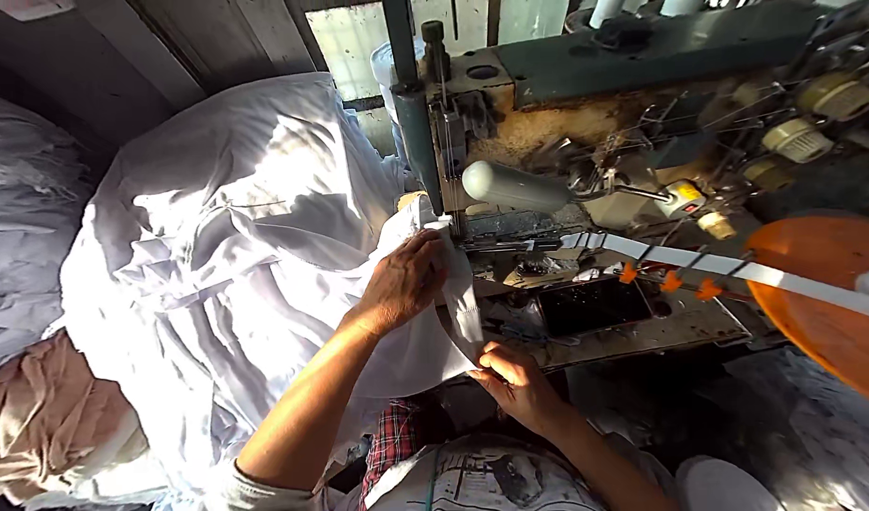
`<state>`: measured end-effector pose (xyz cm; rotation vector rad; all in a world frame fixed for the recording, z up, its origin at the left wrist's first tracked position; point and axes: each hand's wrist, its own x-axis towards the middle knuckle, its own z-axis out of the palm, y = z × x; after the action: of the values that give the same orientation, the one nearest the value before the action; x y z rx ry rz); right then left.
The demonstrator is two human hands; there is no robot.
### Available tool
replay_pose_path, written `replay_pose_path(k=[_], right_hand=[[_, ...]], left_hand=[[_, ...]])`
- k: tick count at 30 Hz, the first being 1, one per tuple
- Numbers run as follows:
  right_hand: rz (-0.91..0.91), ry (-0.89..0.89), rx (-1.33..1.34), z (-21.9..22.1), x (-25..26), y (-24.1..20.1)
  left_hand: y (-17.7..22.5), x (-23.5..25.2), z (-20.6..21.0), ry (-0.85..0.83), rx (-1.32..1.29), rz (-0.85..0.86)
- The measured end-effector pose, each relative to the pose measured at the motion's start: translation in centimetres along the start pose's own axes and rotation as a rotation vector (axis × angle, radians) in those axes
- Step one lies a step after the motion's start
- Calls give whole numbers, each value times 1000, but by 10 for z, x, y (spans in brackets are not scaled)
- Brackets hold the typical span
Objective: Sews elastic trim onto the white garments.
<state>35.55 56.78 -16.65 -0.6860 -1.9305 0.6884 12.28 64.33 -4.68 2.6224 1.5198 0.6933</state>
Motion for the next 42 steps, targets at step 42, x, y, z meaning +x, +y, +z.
replay_pose_path(k=[42], right_hand=[[55,-196,300,-21,55,-41]], left_hand=[[29,-91,-75,172,-564,-19]])
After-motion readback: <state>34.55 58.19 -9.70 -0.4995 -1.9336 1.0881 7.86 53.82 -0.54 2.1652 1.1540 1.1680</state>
